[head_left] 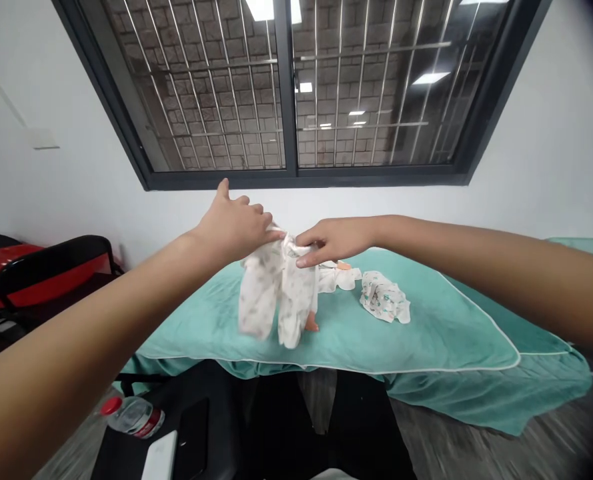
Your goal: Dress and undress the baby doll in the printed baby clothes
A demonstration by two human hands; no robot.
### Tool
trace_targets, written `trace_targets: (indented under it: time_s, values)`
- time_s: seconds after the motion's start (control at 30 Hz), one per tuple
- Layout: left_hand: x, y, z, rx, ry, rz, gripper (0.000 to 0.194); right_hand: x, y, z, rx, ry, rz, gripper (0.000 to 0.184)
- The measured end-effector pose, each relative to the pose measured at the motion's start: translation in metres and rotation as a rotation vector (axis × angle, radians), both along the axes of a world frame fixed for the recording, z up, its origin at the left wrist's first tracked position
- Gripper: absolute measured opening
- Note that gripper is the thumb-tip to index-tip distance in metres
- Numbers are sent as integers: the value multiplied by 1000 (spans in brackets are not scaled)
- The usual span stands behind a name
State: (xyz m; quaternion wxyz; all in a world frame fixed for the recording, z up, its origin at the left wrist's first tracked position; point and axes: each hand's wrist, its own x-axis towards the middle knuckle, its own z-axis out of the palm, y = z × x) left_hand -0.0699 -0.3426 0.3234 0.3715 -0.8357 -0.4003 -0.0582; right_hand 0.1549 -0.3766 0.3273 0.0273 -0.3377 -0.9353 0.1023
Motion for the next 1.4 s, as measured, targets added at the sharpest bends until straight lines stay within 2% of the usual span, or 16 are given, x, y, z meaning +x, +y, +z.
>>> trace_targets:
  time_s: [0.07, 0.1, 0.17, 0.37, 0.5, 0.63, 0.73, 0.8, 0.9, 1.0, 1.1, 1.23, 1.3, 1.4]
  values:
    - [5, -1, 1, -2, 13, 1, 55, -1, -2, 1, -184, 76, -17, 51]
    - [5, -1, 1, -6, 16, 2, 55, 1, -1, 2, -221, 116, -40, 53]
    - [4, 0, 5, -19, 13, 1, 56, 8, 3, 5, -200, 188, -105, 57]
    - [-8, 9, 21, -87, -106, -50, 59, 33, 17, 21, 87, 411, -301, 52]
    - [-7, 10, 28, 1, -159, -100, 49, 30, 23, 33, 206, 359, -452, 41]
    - [-6, 7, 29, 61, -201, -112, 37, 22, 26, 37, 440, 214, -381, 20]
    - [-7, 10, 24, 63, -403, -94, 33, 18, 28, 28, 661, 186, -322, 18]
    - [-7, 18, 13, 54, -610, -117, 29, 15, 30, 16, 773, 232, -345, 15]
    - [0, 38, -11, 14, -946, -230, 21, 4, 36, -10, 901, 370, -419, 15]
    - [14, 58, -42, -85, -1234, -358, 20, -11, 49, -40, 902, 502, -480, 15]
    - [31, 71, -71, -249, -1431, -438, 17, -23, 66, -68, 684, 615, -531, 15]
    - [47, 70, -105, -464, -1614, -514, 16, -32, 82, -101, 386, 870, -596, 21]
    - [51, 65, -120, -558, -1677, -575, 19, -36, 85, -115, 277, 1070, -561, 24]
    - [50, 56, -135, -698, -1686, -640, 22, -41, 83, -132, 71, 1295, -423, 28]
